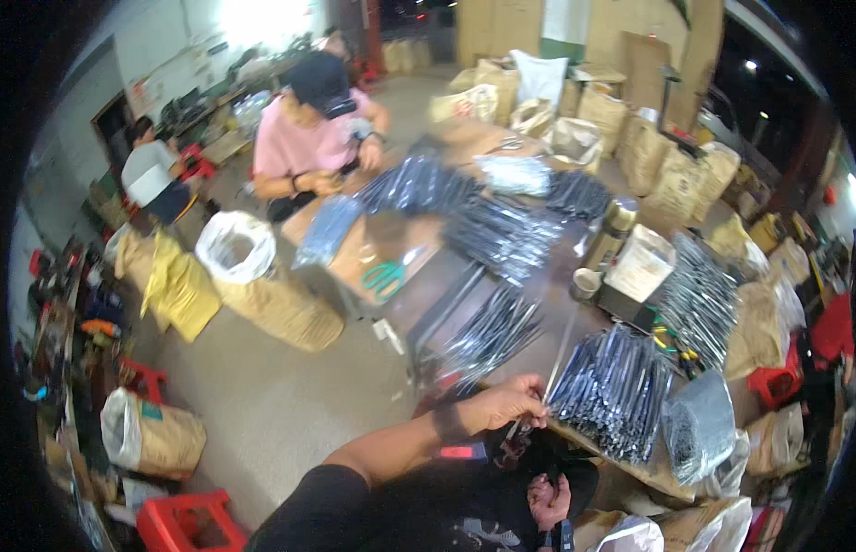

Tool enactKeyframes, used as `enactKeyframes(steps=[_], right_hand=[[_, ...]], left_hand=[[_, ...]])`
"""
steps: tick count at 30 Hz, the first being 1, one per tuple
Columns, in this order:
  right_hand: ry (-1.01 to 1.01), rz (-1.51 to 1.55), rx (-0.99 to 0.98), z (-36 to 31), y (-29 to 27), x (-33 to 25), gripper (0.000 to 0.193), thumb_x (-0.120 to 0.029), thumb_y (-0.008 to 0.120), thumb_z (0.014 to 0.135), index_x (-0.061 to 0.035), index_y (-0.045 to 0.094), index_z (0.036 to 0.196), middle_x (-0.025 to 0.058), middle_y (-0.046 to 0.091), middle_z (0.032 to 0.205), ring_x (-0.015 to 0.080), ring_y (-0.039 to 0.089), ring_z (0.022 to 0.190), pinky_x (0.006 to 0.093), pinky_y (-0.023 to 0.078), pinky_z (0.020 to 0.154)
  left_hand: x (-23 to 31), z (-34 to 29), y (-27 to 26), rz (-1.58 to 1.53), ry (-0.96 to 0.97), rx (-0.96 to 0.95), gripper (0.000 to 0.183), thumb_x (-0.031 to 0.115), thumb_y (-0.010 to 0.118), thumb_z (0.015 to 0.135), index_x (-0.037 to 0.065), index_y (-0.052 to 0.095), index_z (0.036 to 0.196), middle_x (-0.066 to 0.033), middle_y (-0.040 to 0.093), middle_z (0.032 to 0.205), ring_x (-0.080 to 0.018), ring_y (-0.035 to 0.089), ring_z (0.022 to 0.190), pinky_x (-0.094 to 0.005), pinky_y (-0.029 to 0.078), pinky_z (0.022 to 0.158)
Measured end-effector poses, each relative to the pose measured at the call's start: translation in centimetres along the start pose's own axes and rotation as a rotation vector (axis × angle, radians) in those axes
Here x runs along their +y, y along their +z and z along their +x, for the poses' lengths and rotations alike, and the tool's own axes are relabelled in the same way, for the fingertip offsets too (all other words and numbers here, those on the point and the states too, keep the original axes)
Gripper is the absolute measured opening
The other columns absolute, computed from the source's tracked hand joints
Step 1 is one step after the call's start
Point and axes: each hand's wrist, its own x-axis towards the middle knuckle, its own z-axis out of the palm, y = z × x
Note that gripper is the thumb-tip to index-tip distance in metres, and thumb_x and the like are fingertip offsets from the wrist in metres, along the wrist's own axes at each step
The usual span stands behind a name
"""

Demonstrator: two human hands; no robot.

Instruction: The person uses pliers to strip insulation from long metal wires, handling them one at a time and placing them on a table.

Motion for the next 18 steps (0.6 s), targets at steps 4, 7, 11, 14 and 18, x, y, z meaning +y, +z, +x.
enactKeyframes(steps=[4,7,11,14,18], right_hand=[[0.054,0.039,0.007,0.9,0.4,-0.4,0.042,-0.040,0.046,0.085,0.0013,0.052,0.087,0.0130,0.052,0.076,0.0212,0.047,0.066,0.0292,0.042,0.058],[0.041,-0.022,-0.023,1.5,0.5,-0.8,0.046,-0.042,0.047,0.085,0.0037,0.050,0.086,0.0105,0.051,0.077,0.0188,0.047,0.066,0.0273,0.042,0.057],[0.022,-0.013,0.103,1.3,1.2,-0.4,0.048,-0.048,0.045,0.084,-0.0007,0.052,0.080,0.0102,0.052,0.070,0.0202,0.051,0.061,0.0281,0.043,0.054],[0.024,0.006,0.099,1.0,1.9,-0.2,0.046,-0.047,0.042,0.085,-0.0021,0.051,0.079,0.0086,0.050,0.068,0.0186,0.047,0.058,0.0283,0.041,0.051],[0.049,-0.006,0.002,1.5,-0.3,-1.1,0.044,-0.043,0.046,0.083,0.0011,0.049,0.084,0.0081,0.048,0.075,0.0168,0.045,0.065,0.0268,0.040,0.057]], left_hand=[[-1.8,-1.9,-0.3,0.042,-0.052,-0.005,0.026,-0.001,0.054,0.078,0.000,0.047,0.104,-0.0090,0.058,0.085,-0.0161,0.061,0.072,-0.0236,0.049,0.060],[-2.5,-2.0,-1.0,0.123,-0.105,0.012,0.028,0.000,0.055,0.078,0.000,0.048,0.105,-0.0083,0.058,0.086,-0.0162,0.060,0.073,-0.0249,0.049,0.061],[-2.4,-1.8,-1.5,0.031,-0.086,0.017,0.032,0.000,0.056,0.076,0.002,0.048,0.107,-0.0063,0.057,0.088,-0.0171,0.060,0.074,-0.0251,0.048,0.062],[-2.8,-1.9,-1.6,0.049,-0.061,-0.021,0.033,0.000,0.056,0.076,0.001,0.048,0.108,-0.0064,0.057,0.088,-0.0173,0.060,0.075,-0.0254,0.049,0.063],[-2.9,-2.9,-0.9,0.019,-0.041,-0.011,0.020,-0.002,0.057,0.076,0.001,0.050,0.095,-0.0083,0.058,0.081,-0.0157,0.060,0.069,-0.0234,0.049,0.060]])
